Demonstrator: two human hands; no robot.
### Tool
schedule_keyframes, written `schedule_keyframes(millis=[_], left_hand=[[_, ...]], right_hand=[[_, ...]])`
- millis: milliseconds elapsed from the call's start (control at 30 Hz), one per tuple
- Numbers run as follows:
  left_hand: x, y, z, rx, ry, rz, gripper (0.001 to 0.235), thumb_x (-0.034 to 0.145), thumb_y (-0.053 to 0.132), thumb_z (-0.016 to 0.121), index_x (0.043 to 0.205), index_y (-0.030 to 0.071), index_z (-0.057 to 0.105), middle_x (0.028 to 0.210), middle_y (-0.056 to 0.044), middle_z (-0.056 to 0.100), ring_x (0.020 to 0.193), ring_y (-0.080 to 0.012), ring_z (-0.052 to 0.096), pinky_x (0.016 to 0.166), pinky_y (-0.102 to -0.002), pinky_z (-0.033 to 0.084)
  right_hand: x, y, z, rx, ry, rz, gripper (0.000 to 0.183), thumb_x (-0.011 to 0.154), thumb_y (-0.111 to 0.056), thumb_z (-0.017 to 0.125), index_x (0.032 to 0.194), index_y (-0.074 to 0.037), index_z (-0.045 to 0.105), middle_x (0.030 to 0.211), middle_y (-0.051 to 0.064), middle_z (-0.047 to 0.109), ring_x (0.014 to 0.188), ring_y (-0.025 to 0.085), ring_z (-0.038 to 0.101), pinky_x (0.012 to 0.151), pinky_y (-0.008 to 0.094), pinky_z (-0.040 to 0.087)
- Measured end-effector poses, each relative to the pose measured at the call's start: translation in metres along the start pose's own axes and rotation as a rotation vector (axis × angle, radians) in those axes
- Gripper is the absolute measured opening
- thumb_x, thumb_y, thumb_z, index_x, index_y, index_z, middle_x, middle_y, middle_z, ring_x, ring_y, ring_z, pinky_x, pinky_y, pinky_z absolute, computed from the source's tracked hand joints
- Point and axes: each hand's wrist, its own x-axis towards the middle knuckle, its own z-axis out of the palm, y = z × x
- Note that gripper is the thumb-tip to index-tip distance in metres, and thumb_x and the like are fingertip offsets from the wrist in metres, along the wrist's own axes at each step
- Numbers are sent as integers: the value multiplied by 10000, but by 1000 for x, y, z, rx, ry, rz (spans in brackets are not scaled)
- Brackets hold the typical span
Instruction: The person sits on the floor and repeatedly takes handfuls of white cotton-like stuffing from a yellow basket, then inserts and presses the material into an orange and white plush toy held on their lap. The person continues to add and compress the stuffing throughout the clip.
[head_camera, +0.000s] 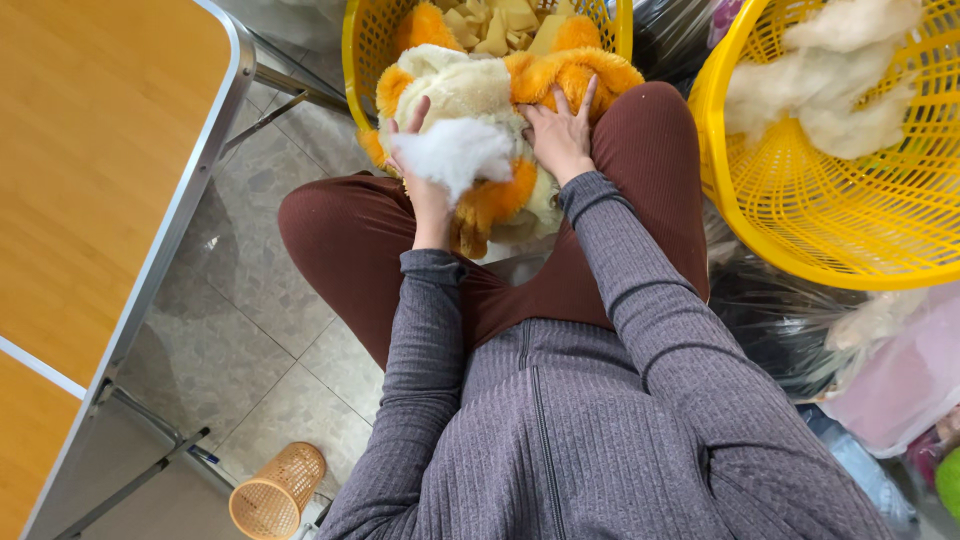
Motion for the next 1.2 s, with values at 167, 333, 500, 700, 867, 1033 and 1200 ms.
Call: schedule_keyframes(millis=[167, 333, 500, 700, 867, 1033, 1200], left_hand=[[2, -4, 5, 433, -33, 113, 537, 1069, 240, 649, 1503, 98, 366, 1633, -82, 513, 1619, -343, 195, 1324, -474, -126], [7, -14, 5, -61, -38, 127, 730, 1004, 261, 713, 1532, 38, 261, 1616, -86, 414, 1423, -312, 418, 1295, -528, 46], [3, -30, 7, 312, -8, 19, 730, 925, 256, 780, 1507, 10, 415, 1552, -145, 487, 1440, -342, 398, 1254, -557, 142], [5, -38, -8, 841, -177, -224, 744, 832, 366, 743, 1463, 49, 506, 1617, -214, 338, 1513, -417, 97, 1190, -661, -41], [2, 12, -22, 817, -177, 64, 988, 826, 454, 784, 1466, -203, 416, 1682, -443, 119, 1592, -445, -44, 1226, -684, -73], [-10, 78, 2, 969, -338, 136, 925, 614, 688, 870, 1024, -114, 660, 1537, -443, 234, 1500, -489, -83, 1136, -747, -122], [-11, 80, 24, 1078, -278, 148, 411, 716, 411, 876, 750, 43, 697, 1516, -436, 325, 1542, -489, -41, 1175, -768, -128]], right_hand=[[-11, -15, -41, 127, 102, -76, 526, 883, -300, 646, 1397, -187, 624, 1311, 69, 628, 1461, 377, 335, 1089, 785, -139], [-31, -50, -77, 221, 217, -292, 404, 836, -227, 719, 1214, -91, 681, 1307, 177, 510, 1437, 341, 397, 1189, 745, -68], [-40, -64, -86, 359, 253, -257, 87, 836, -171, 748, 914, -134, 740, 1263, 90, 576, 1324, 307, 466, 1266, 671, 39], [-30, -55, -74, 450, 304, -259, 130, 961, -190, 707, 1067, -119, 732, 1231, 44, 639, 1290, 298, 495, 1268, 657, 30], [-26, -39, -55, 653, 313, -207, 269, 816, -226, 749, 1047, -89, 734, 1118, 139, 608, 1218, 336, 549, 1186, 666, -14], [-19, -27, -39, 550, 304, -183, 88, 917, -143, 701, 995, -101, 704, 1144, 140, 616, 1181, 310, 600, 1271, 647, 18], [-21, -28, -38, 686, 174, -24, 116, 898, -104, 689, 1008, -68, 689, 961, 120, 615, 1082, 289, 627, 1295, 658, 47]])
